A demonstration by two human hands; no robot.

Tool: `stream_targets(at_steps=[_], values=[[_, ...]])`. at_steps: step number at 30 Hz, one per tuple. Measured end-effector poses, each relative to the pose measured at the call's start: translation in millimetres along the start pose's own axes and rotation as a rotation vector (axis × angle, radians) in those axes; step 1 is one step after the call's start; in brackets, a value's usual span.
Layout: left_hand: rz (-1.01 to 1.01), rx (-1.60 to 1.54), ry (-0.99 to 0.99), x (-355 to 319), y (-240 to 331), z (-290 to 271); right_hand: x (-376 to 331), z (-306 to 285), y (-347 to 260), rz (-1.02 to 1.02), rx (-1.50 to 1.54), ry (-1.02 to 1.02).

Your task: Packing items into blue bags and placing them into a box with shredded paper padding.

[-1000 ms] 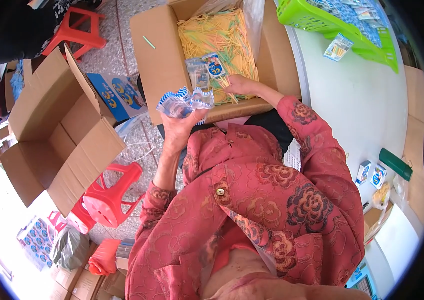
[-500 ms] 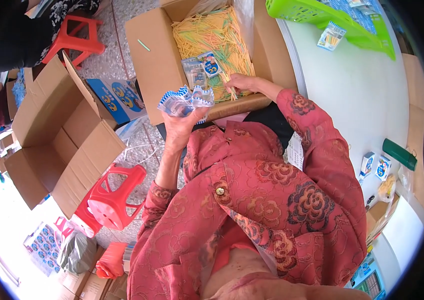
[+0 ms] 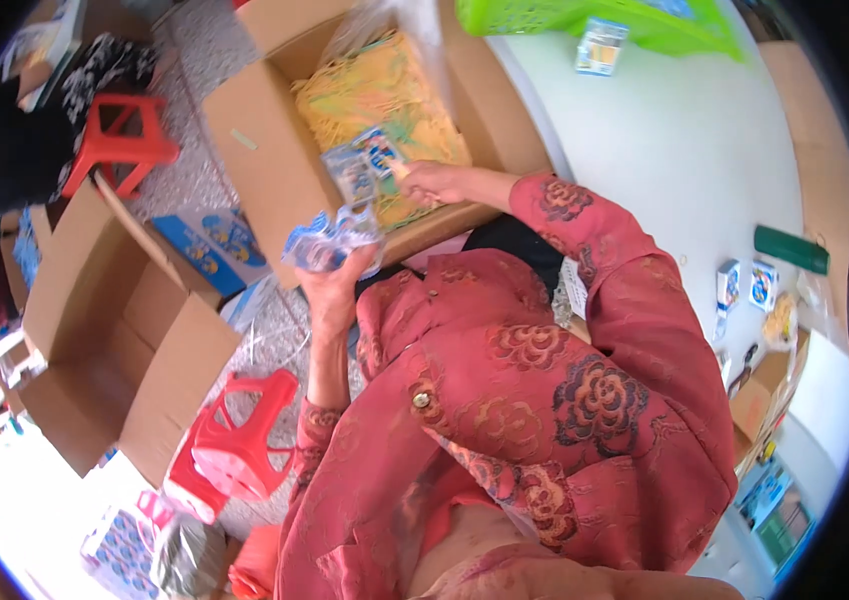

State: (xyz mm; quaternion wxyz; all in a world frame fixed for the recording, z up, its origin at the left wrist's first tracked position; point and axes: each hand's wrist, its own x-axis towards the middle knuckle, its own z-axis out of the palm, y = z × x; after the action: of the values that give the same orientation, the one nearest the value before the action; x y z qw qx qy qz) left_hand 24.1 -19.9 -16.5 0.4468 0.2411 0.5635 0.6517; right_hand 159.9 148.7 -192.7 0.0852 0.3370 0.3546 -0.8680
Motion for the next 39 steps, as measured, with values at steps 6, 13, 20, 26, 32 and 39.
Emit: stream_targets(at_steps=[6,13,20,26,32,39], values=[[-0.049,0.029,-0.073,6.4,-5.9,1.5,-119.5,45.7,-60.3,-0.489,0.01,0.317],[-0.082,0.026,-0.244,13.1,-4.6,38.5,-235.9,17.9,-81.0,-0.98,-0.036,0.76],[-0.07,0.066,-0.393,10.8,0.3,77.6,-230.5,-37.6,-37.5,-1.098,-0.409,0.928],[-0.084,0.132,-0.39,9.9,-6.6,87.2,-233.8,-34.2,-36.2,-0.992,-0.365,0.904],[-0.121,0.168,-0.415,10.4,-5.5,105.8,-226.6,-39.9,-37.3,-1.228,-0.556,1.18],[-0.112,0.215,-0.447,16.8,-9.6,117.5,-256.1,-44.1,-55.2,-1.25,-0.377,1.181]])
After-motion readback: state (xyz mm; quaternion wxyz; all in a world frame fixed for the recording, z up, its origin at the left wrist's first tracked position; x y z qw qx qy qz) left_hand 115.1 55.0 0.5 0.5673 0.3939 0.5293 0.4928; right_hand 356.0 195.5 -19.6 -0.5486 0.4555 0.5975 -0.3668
